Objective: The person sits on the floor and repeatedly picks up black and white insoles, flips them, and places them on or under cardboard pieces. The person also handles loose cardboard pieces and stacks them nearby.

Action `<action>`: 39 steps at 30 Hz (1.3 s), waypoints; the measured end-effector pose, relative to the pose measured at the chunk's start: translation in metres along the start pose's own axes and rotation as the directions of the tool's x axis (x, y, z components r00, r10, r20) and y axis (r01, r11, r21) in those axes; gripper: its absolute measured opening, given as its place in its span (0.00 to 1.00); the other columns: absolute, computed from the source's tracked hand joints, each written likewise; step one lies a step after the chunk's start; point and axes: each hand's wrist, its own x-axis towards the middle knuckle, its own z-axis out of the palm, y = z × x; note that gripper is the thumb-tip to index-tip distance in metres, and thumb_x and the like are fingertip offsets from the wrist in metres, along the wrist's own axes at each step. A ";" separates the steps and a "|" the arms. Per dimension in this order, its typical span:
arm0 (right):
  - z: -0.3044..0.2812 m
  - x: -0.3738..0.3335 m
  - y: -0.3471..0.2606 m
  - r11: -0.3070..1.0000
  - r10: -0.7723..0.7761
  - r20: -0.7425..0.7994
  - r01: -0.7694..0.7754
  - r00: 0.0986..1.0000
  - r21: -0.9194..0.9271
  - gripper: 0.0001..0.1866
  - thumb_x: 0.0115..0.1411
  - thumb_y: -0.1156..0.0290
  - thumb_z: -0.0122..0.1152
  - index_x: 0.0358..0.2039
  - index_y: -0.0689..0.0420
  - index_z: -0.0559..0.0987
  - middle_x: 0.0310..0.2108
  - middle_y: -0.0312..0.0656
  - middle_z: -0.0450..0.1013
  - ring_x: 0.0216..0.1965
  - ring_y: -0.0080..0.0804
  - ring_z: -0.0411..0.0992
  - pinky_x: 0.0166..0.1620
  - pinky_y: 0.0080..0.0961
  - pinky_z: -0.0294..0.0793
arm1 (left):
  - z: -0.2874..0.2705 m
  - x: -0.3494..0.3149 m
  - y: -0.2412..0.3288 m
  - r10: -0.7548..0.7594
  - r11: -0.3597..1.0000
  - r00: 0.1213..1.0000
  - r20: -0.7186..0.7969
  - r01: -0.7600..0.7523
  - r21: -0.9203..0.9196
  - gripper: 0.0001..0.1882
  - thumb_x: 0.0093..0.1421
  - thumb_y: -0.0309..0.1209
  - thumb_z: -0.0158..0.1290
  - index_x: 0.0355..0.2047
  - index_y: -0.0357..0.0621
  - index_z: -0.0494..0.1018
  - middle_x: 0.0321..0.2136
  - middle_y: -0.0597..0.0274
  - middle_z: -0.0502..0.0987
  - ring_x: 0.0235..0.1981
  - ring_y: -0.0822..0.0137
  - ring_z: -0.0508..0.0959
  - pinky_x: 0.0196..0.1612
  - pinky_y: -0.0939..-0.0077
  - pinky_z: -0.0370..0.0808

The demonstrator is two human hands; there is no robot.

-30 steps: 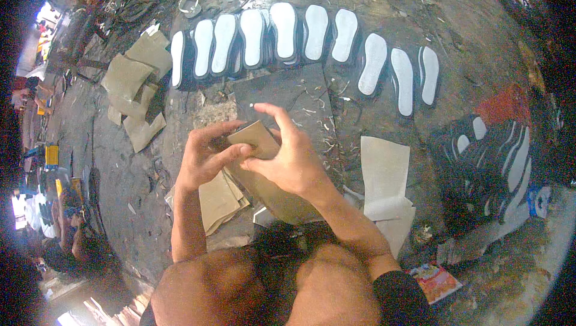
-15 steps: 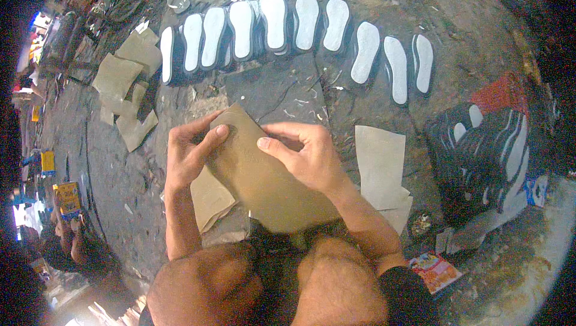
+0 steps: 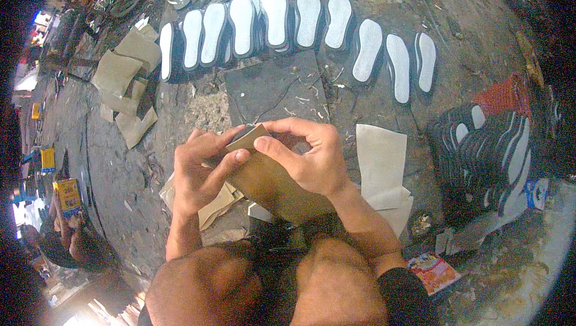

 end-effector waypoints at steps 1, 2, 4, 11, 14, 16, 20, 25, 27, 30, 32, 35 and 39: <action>0.002 -0.001 -0.001 1.000 -0.005 -0.026 0.004 1.000 -0.020 0.14 0.58 0.66 0.74 0.40 0.61 0.86 0.35 0.39 0.84 0.35 0.19 0.79 0.39 0.19 0.77 | 0.003 -0.001 -0.002 0.006 1.000 1.000 -0.017 -0.006 -0.014 0.19 0.56 0.36 0.67 0.46 0.42 0.84 0.25 0.59 0.83 0.26 0.67 0.73 0.37 0.70 0.67; 0.003 -0.002 -0.001 0.999 -0.001 -0.038 0.000 0.999 -0.039 0.14 0.58 0.65 0.74 0.40 0.61 0.86 0.34 0.39 0.84 0.35 0.19 0.78 0.39 0.19 0.77 | 0.005 -0.002 -0.004 0.012 1.000 0.999 -0.034 -0.013 -0.028 0.18 0.57 0.36 0.67 0.46 0.41 0.84 0.25 0.59 0.83 0.26 0.67 0.73 0.37 0.70 0.67; 0.005 -0.004 0.001 0.997 0.010 -0.065 -0.015 0.998 -0.077 0.13 0.58 0.65 0.73 0.39 0.61 0.86 0.34 0.39 0.84 0.34 0.19 0.78 0.38 0.19 0.76 | 0.008 -0.002 -0.008 0.040 0.998 0.997 -0.063 -0.043 -0.042 0.16 0.58 0.36 0.66 0.43 0.41 0.84 0.24 0.58 0.82 0.24 0.66 0.74 0.37 0.70 0.65; 0.008 0.007 0.006 0.990 0.131 0.054 -0.133 0.990 0.041 0.08 0.61 0.72 0.70 0.36 0.63 0.85 0.29 0.36 0.81 0.30 0.17 0.75 0.35 0.16 0.73 | 0.010 0.008 -0.014 -0.022 0.995 0.998 0.051 0.027 -0.093 0.11 0.60 0.35 0.64 0.38 0.41 0.85 0.22 0.55 0.81 0.21 0.64 0.74 0.38 0.68 0.64; 0.006 0.015 0.020 0.985 0.170 0.037 -0.170 0.985 -0.008 0.08 0.61 0.72 0.69 0.35 0.64 0.86 0.30 0.38 0.81 0.29 0.17 0.75 0.34 0.16 0.73 | 0.013 0.018 -0.030 -0.198 0.939 0.952 0.235 0.253 -0.232 0.15 0.61 0.36 0.64 0.42 0.37 0.83 0.30 0.60 0.84 0.35 0.69 0.79 0.45 0.68 0.73; 0.006 0.022 0.034 0.953 0.259 0.055 -0.264 0.964 0.150 0.08 0.62 0.71 0.69 0.36 0.64 0.85 0.30 0.38 0.81 0.29 0.18 0.75 0.33 0.17 0.74 | -0.007 0.030 -0.045 -0.202 0.828 0.826 0.527 0.432 -0.359 0.24 0.60 0.36 0.66 0.52 0.35 0.78 0.40 0.62 0.82 0.46 0.72 0.78 0.51 0.70 0.76; 0.012 0.020 0.037 0.836 0.404 0.139 -0.427 0.904 0.344 0.12 0.63 0.71 0.67 0.43 0.67 0.84 0.33 0.39 0.82 0.31 0.20 0.77 0.34 0.17 0.76 | -0.015 0.042 -0.081 -0.097 0.866 0.776 0.623 0.374 -0.331 0.26 0.54 0.38 0.71 0.47 0.33 0.79 0.39 0.62 0.83 0.39 0.71 0.79 0.45 0.73 0.76; 0.011 0.013 0.058 0.892 0.360 0.150 -0.387 0.921 0.234 0.17 0.66 0.72 0.64 0.52 0.68 0.80 0.38 0.42 0.82 0.33 0.21 0.78 0.38 0.18 0.78 | -0.021 0.036 -0.096 -0.251 0.798 0.701 0.667 0.540 -0.266 0.17 0.57 0.36 0.69 0.40 0.35 0.83 0.32 0.66 0.84 0.34 0.76 0.79 0.40 0.77 0.76; 0.014 0.017 0.072 0.955 0.272 0.080 -0.280 0.959 0.101 0.21 0.68 0.70 0.62 0.59 0.65 0.76 0.46 0.43 0.81 0.39 0.24 0.79 0.42 0.20 0.78 | -0.027 0.023 -0.121 -0.347 0.828 0.753 0.559 0.526 -0.195 0.16 0.58 0.40 0.67 0.38 0.38 0.84 0.31 0.67 0.83 0.34 0.76 0.78 0.40 0.76 0.75; -0.009 0.028 0.058 0.997 0.034 -0.128 -0.044 0.991 -0.070 0.23 0.70 0.67 0.59 0.62 0.62 0.74 0.52 0.44 0.79 0.45 0.27 0.79 0.46 0.22 0.77 | -0.078 -0.012 -0.155 -0.581 0.698 0.765 0.276 0.643 -0.314 0.17 0.60 0.43 0.65 0.37 0.41 0.83 0.30 0.68 0.82 0.33 0.75 0.78 0.39 0.74 0.75; -0.032 0.037 0.049 0.988 -0.031 -0.257 -0.009 0.966 -0.154 0.23 0.70 0.64 0.58 0.62 0.61 0.74 0.54 0.45 0.78 0.46 0.28 0.79 0.47 0.23 0.77 | -0.131 -0.046 -0.205 -0.721 0.632 0.684 -0.110 0.584 -0.509 0.16 0.63 0.44 0.62 0.36 0.43 0.82 0.29 0.70 0.80 0.30 0.74 0.77 0.36 0.74 0.74; -0.036 0.030 0.046 0.993 0.087 -0.342 -0.109 0.936 -0.047 0.21 0.70 0.62 0.58 0.58 0.62 0.77 0.49 0.47 0.80 0.46 0.29 0.78 0.46 0.26 0.76 | -0.195 -0.090 -0.253 -0.661 0.724 0.581 -0.476 0.325 -0.608 0.21 0.65 0.46 0.60 0.43 0.38 0.80 0.32 0.63 0.82 0.34 0.70 0.78 0.40 0.71 0.74; 0.006 0.006 0.070 0.980 0.184 -0.164 -0.195 0.969 -0.050 0.19 0.69 0.67 0.59 0.56 0.62 0.78 0.47 0.47 0.81 0.43 0.28 0.79 0.46 0.23 0.77 | -0.153 -0.229 -0.340 -0.552 0.585 0.491 -0.674 0.804 0.106 0.35 0.61 0.53 0.60 0.55 0.31 0.74 0.49 0.44 0.81 0.49 0.51 0.80 0.53 0.62 0.75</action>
